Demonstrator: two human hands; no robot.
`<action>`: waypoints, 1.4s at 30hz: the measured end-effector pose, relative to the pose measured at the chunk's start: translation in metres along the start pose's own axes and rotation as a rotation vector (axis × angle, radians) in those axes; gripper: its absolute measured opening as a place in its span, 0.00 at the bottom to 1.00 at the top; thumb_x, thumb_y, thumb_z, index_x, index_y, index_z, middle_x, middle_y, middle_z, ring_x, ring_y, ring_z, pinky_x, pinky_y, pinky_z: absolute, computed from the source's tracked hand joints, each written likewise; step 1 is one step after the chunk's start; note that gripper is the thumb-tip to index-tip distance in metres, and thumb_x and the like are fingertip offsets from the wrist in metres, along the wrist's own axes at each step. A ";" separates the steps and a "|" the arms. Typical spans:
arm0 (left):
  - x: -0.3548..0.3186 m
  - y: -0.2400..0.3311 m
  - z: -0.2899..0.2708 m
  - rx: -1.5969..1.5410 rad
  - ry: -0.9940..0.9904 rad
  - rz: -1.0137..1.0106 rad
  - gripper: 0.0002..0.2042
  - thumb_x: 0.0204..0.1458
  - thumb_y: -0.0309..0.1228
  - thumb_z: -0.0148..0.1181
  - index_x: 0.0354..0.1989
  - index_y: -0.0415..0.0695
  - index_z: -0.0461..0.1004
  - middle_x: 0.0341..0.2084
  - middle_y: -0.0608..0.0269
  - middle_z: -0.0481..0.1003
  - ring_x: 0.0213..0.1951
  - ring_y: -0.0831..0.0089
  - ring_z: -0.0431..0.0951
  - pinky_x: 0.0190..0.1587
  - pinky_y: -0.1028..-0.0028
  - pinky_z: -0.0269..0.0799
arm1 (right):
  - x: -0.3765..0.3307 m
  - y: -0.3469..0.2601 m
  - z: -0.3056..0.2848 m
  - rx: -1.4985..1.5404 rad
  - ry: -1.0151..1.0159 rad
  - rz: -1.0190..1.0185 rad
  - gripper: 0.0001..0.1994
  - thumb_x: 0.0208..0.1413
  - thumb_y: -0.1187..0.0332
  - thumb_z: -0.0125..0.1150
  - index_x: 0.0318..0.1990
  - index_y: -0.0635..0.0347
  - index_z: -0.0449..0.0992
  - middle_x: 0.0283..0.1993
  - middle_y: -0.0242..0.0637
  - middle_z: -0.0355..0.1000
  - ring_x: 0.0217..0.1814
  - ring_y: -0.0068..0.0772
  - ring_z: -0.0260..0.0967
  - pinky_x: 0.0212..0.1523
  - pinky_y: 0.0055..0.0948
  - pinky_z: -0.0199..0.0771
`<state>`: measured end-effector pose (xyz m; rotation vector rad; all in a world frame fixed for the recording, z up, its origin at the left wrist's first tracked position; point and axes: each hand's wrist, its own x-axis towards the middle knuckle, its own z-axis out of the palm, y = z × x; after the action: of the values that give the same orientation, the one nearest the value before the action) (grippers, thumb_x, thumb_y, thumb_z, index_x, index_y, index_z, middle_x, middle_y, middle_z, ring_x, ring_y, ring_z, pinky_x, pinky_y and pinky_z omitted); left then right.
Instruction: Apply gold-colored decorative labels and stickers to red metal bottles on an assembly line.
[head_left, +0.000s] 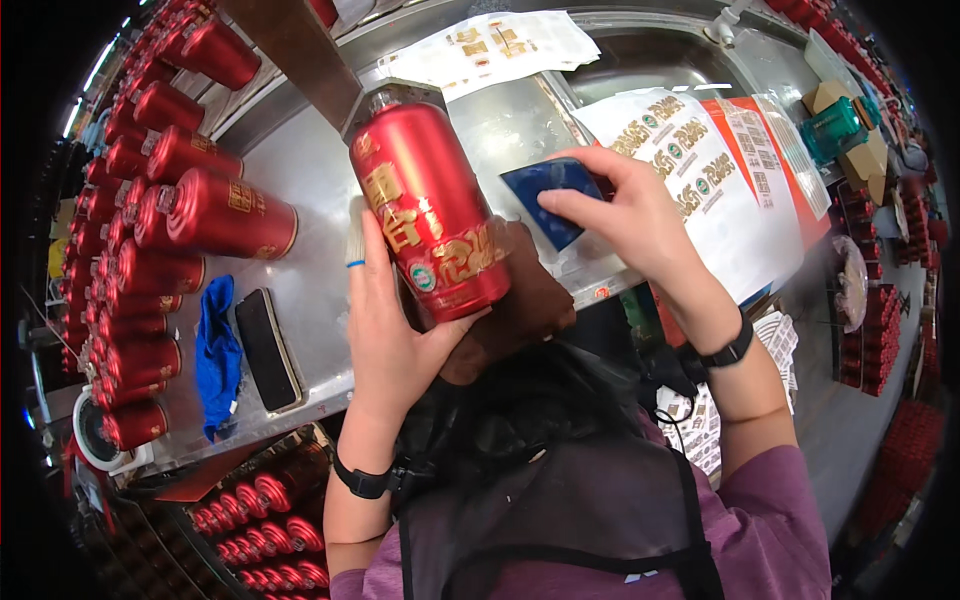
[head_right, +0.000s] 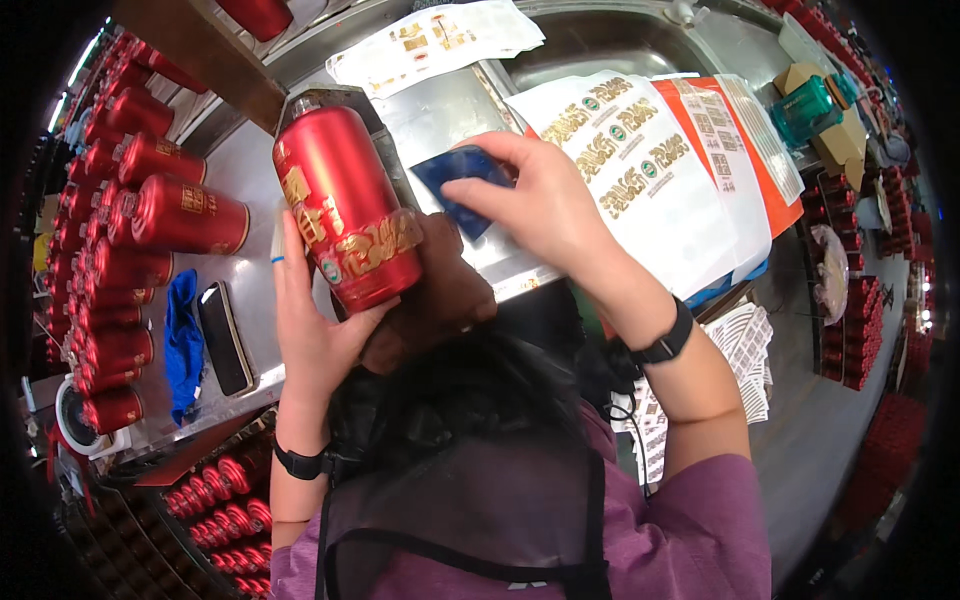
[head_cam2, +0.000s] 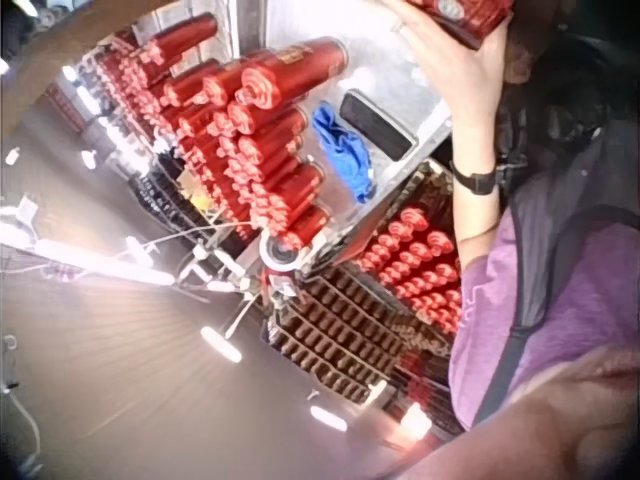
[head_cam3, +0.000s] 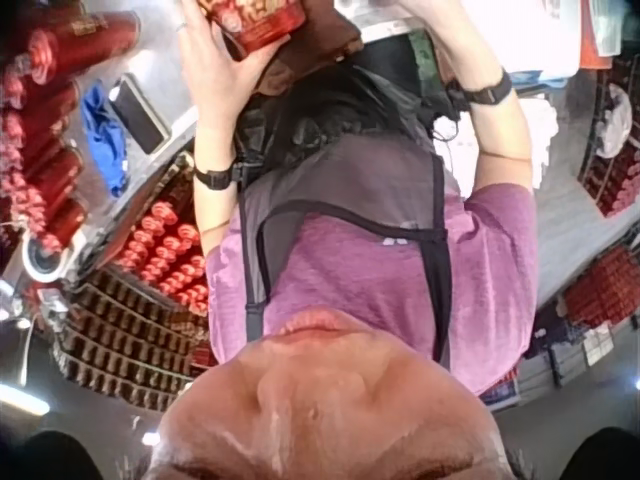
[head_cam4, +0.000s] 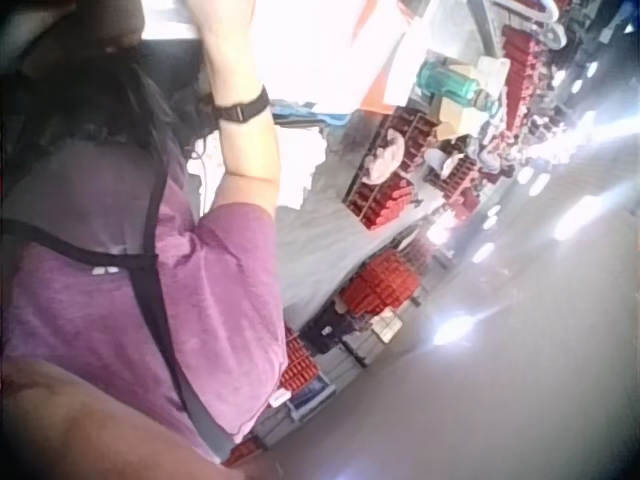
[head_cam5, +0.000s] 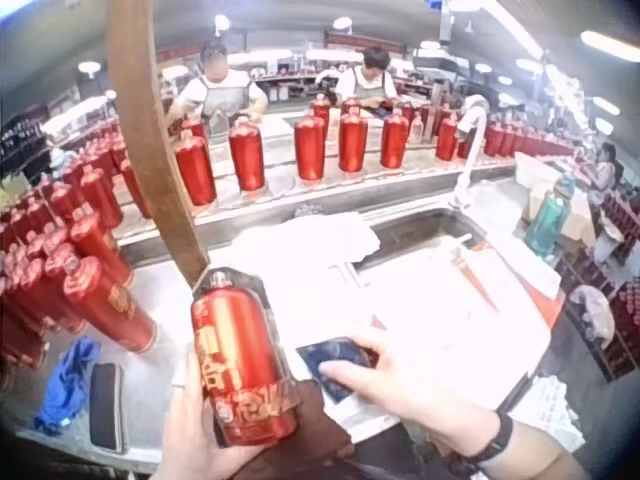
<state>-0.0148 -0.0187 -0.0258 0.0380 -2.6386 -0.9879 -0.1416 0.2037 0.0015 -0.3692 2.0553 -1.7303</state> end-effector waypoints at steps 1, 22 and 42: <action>-0.003 -0.007 0.001 -0.029 0.029 0.025 0.61 0.35 0.41 0.81 0.73 0.33 0.43 0.60 0.36 0.64 0.58 0.42 0.70 0.56 0.58 0.70 | -0.009 -0.012 0.011 0.105 -0.027 -0.027 0.16 0.55 0.74 0.68 0.51 0.67 0.77 0.40 0.32 0.79 0.40 0.18 0.75 0.42 0.20 0.76; -0.007 -0.037 0.005 -0.146 -0.084 -0.006 0.51 0.41 0.41 0.77 0.72 0.37 0.51 0.64 0.41 0.63 0.64 0.46 0.65 0.65 0.56 0.62 | -0.017 0.010 0.026 0.193 -0.048 -0.176 0.13 0.57 0.70 0.66 0.47 0.65 0.78 0.35 0.29 0.77 0.36 0.15 0.72 0.38 0.18 0.74; -0.002 -0.032 0.000 -0.138 -0.153 -0.055 0.50 0.40 0.39 0.76 0.71 0.38 0.53 0.65 0.42 0.62 0.66 0.47 0.64 0.66 0.57 0.60 | 0.019 -0.004 -0.001 -0.176 -0.070 -0.173 0.12 0.54 0.72 0.66 0.45 0.62 0.81 0.37 0.34 0.78 0.36 0.22 0.75 0.38 0.23 0.75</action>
<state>-0.0159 -0.0428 -0.0468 0.0026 -2.7115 -1.2348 -0.1595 0.1952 0.0030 -0.6710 2.1854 -1.6098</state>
